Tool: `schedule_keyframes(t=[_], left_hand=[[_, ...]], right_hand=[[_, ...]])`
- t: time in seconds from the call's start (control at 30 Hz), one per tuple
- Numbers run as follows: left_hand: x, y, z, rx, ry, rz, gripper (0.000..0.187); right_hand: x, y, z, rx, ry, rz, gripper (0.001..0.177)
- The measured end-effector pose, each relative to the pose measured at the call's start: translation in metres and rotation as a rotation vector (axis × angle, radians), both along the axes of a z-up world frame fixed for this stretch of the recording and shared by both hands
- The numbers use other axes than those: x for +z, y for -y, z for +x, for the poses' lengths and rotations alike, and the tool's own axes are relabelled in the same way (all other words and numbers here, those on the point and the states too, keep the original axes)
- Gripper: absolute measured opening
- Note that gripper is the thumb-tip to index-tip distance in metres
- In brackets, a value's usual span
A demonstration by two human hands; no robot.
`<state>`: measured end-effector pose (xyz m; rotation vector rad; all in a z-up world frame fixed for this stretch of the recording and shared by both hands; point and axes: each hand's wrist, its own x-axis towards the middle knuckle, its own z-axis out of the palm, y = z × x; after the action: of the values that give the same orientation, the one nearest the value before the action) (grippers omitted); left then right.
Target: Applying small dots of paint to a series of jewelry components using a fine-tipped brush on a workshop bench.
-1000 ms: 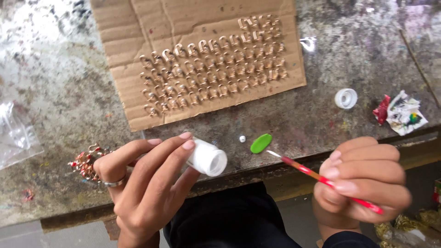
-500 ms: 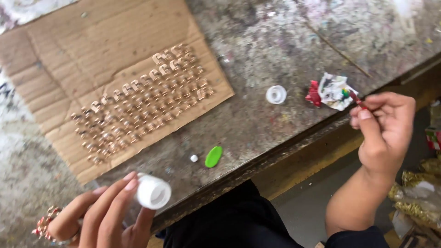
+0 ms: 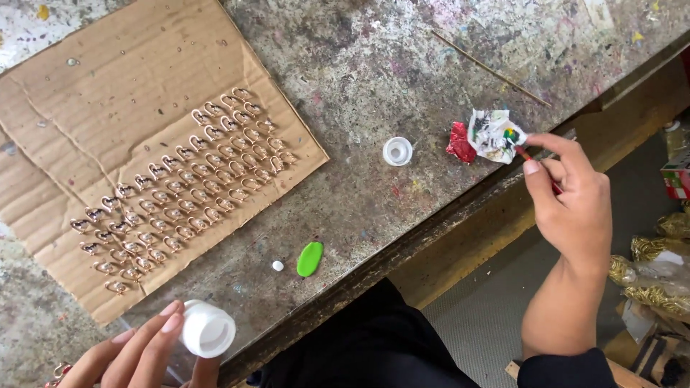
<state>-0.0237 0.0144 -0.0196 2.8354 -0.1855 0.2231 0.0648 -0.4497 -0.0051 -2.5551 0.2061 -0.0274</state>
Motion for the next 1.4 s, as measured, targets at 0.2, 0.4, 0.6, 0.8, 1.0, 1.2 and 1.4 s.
schedule_keyframes(t=[0.2, 0.4, 0.6, 0.8, 1.0, 1.2, 1.4], left_hand=[[0.002, 0.000, 0.000, 0.014, -0.014, 0.029, 0.031], [-0.002, 0.001, -0.002, -0.009, 0.047, -0.040, 0.027], [-0.001, 0.006, 0.000, 0.005, 0.145, -0.006, 0.023], [0.001, 0.007, 0.001, -0.011, 0.179, -0.049, 0.026], [0.005, 0.005, 0.000, 0.013, 0.023, 0.016, 0.025], [0.006, 0.010, 0.002, -0.038, 0.170, -0.069, 0.035], [0.012, 0.008, 0.001, -0.032, 0.055, 0.009, 0.035]], right_hand=[[-0.026, 0.011, -0.010, 0.092, 0.141, -0.172, 0.021], [-0.042, 0.015, -0.017, 0.105, 0.258, -0.292, 0.027], [-0.040, 0.012, -0.019, 0.069, 0.240, -0.214, 0.031], [-0.029, 0.014, -0.024, 0.109, 0.178, -0.194, 0.039], [-0.028, 0.012, -0.030, 0.030, 0.092, -0.227, 0.051], [-0.045, 0.015, -0.042, -0.031, 0.288, -0.070, 0.012], [-0.064, 0.020, -0.029, 0.197, 0.460, -0.117, 0.016]])
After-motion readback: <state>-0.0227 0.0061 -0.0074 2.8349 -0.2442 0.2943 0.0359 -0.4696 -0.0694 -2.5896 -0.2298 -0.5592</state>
